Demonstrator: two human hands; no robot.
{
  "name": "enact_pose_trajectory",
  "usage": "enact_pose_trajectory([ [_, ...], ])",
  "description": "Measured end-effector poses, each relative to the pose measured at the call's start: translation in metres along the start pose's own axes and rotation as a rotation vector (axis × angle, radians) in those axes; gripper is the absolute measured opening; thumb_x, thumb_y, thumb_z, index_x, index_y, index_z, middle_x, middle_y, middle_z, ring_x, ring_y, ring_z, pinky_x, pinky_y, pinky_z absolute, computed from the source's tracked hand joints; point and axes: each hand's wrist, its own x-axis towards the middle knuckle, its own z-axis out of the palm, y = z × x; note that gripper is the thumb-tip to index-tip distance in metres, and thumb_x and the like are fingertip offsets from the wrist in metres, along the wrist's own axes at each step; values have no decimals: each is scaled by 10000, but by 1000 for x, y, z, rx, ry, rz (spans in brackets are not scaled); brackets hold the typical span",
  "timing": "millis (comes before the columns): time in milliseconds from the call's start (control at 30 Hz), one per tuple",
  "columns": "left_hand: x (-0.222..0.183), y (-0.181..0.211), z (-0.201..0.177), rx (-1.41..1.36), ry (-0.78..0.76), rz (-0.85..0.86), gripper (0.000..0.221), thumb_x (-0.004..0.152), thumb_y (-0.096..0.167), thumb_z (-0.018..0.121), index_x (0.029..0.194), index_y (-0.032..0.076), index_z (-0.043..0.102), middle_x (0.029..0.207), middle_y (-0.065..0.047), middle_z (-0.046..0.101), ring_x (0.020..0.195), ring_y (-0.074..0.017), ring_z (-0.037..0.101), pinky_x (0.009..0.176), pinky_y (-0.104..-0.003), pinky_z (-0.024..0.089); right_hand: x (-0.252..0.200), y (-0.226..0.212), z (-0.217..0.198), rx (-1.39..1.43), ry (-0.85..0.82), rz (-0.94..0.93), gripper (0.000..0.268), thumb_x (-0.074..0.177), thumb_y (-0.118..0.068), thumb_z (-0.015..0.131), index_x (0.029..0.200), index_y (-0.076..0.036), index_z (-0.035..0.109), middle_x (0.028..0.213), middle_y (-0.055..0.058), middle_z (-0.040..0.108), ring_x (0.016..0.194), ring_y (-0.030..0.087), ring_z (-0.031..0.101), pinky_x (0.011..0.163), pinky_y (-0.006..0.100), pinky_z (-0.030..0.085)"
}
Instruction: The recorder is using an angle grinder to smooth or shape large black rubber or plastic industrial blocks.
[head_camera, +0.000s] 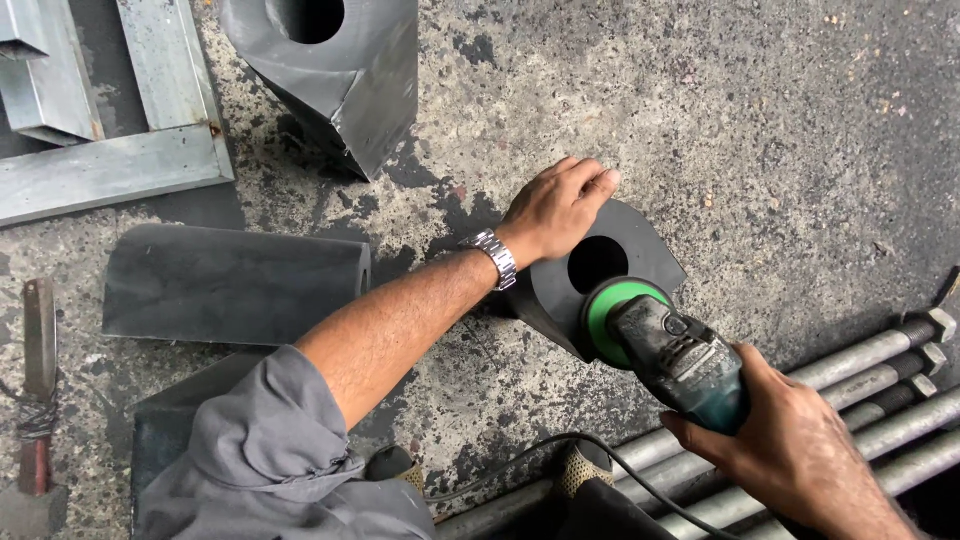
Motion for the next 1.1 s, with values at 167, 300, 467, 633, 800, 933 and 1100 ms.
enact_pose_trajectory([
  [167, 1, -2, 0, -32, -27, 10, 560, 1036, 575, 342, 1072, 111, 654, 999, -77, 624, 910, -221, 657, 788, -410, 546, 8, -4, 2, 3, -18, -12, 665, 720, -459, 876, 1155, -65, 564, 805, 138, 715, 747, 263, 738, 725, 404, 617],
  [300, 0, -4, 2, -50, -36, -17, 577, 1028, 590, 340, 1113, 115, 656, 1029, -76, 617, 929, -216, 656, 793, -405, 549, 6, 5, 3, -14, -73, -19, 637, 697, -460, 863, 1140, -97, 585, 820, 120, 747, 752, 249, 767, 740, 400, 627],
  [467, -2, -1, -1, -38, -19, -20, 596, 1014, 607, 339, 1144, 122, 660, 1040, -62, 622, 936, -203, 653, 803, -402, 544, 11, 37, 2, -58, -29, 102, 661, 725, -460, 887, 1189, -88, 599, 836, 152, 741, 782, 262, 755, 761, 398, 623],
  [633, -3, 2, -4, -6, -44, -11, 620, 1022, 618, 317, 1121, 119, 673, 1034, -60, 627, 939, -201, 655, 814, -395, 549, 15, 45, 13, 130, 6, 182, 688, 693, -390, 910, 1218, -66, 605, 875, 170, 733, 831, 302, 742, 772, 440, 616],
  [800, -3, -1, -2, -8, -37, 15, 636, 1026, 621, 318, 1184, 106, 655, 1042, -60, 615, 939, -200, 645, 804, -394, 542, 14, 32, 13, 15, -48, 49, 795, 677, -474, 898, 1296, -107, 562, 895, 136, 736, 833, 257, 766, 808, 402, 616],
  [933, -5, 2, -5, 37, -14, 18, 629, 1031, 611, 325, 1184, 102, 663, 1019, -68, 624, 922, -199, 634, 801, -394, 525, 37, 78, 20, 87, 15, 141, 723, 748, -449, 878, 1272, -52, 579, 921, 156, 729, 788, 285, 751, 730, 433, 624],
  [1100, -11, 5, -9, 59, 98, 64, 556, 1048, 571, 352, 1069, 114, 669, 982, -53, 616, 865, -185, 622, 758, -371, 521, 42, 126, 53, 473, 139, 154, 654, 734, -334, 911, 1227, -1, 639, 916, 212, 718, 798, 336, 725, 731, 472, 621],
])
